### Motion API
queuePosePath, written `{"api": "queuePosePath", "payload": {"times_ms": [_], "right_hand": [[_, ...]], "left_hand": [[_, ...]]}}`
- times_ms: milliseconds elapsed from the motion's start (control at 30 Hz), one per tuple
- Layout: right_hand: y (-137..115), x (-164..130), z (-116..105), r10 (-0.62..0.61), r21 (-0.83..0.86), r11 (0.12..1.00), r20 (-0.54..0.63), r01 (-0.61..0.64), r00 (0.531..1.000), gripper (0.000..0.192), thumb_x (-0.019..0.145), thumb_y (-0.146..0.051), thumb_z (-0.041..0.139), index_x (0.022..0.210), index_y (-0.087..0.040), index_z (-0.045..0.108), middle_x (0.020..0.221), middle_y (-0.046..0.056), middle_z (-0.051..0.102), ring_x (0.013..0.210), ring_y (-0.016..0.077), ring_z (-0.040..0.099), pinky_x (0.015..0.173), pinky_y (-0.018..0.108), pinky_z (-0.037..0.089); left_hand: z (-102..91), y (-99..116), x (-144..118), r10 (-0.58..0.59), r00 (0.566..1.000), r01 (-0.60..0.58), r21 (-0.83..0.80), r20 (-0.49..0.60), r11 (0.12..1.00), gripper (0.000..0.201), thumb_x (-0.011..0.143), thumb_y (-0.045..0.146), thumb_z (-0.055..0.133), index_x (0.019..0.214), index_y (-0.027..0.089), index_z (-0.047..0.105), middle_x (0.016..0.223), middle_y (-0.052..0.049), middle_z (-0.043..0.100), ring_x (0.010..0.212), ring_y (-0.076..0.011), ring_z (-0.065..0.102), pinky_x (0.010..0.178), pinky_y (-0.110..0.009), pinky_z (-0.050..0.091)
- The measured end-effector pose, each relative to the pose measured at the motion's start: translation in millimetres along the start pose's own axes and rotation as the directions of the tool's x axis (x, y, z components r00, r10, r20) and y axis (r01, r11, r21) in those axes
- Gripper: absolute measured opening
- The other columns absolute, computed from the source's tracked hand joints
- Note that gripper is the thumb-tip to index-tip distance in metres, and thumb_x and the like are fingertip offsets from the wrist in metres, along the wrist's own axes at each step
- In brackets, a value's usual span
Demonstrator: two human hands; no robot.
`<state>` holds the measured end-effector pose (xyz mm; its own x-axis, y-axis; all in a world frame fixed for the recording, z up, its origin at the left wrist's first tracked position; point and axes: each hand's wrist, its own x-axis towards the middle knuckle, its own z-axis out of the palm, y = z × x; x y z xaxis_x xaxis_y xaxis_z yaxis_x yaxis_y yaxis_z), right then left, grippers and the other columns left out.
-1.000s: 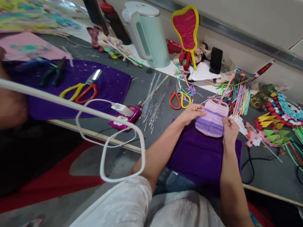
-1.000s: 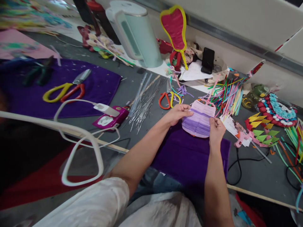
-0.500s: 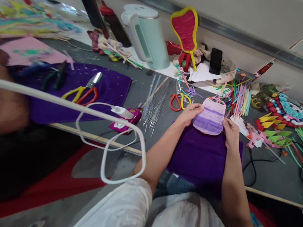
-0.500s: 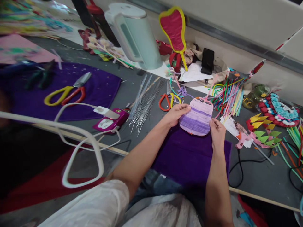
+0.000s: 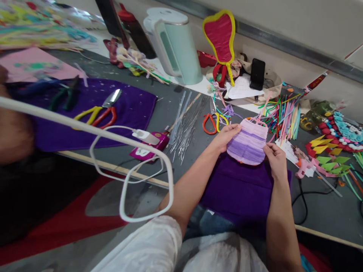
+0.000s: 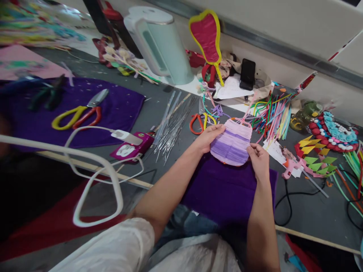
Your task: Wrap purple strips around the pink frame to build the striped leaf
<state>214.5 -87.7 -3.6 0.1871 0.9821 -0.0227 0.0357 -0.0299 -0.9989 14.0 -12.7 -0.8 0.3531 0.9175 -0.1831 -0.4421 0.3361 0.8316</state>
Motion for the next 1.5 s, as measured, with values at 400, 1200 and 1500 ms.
{"api": "queuePosePath", "payload": {"times_ms": [400,1200,1500], "right_hand": [[4.5,1.8,1.3,-0.05,-0.057,0.998,-0.183,0.04,0.982,0.036,0.072,-0.051,0.068,0.074,-0.016,0.065,0.063,-0.002,0.055,0.058,0.0118,0.047,0.057,0.025,0.04],[-4.7,-3.9,3.0,-0.034,-0.073,0.997,-0.142,0.024,0.989,0.033,0.075,-0.051,0.066,0.068,-0.019,0.057,0.055,-0.006,0.046,0.049,0.0094,0.037,0.048,0.023,0.031],[-9.2,-4.6,-13.8,-0.051,-0.143,0.989,-0.037,0.045,0.998,0.04,0.079,-0.055,0.06,0.064,-0.017,0.059,0.056,-0.003,0.05,0.051,0.0102,0.04,0.05,0.024,0.031]], "left_hand": [[15.1,-8.9,-7.7,-0.055,0.994,0.037,0.182,0.095,0.983,0.046,0.068,0.052,0.073,0.086,0.009,0.07,0.07,-0.006,0.071,0.064,-0.0155,0.063,0.064,-0.025,0.047],[22.0,-3.9,-14.1,-0.011,1.0,0.007,0.263,0.015,0.965,0.033,0.072,0.042,0.068,0.06,0.014,0.059,0.046,0.006,0.046,0.04,-0.0048,0.036,0.042,-0.02,0.023],[21.4,-10.3,-15.2,-0.12,0.961,0.059,0.24,0.247,0.969,0.041,0.07,0.046,0.074,0.092,0.011,0.073,0.07,-0.003,0.066,0.054,-0.0071,0.048,0.051,-0.02,0.031]]}}
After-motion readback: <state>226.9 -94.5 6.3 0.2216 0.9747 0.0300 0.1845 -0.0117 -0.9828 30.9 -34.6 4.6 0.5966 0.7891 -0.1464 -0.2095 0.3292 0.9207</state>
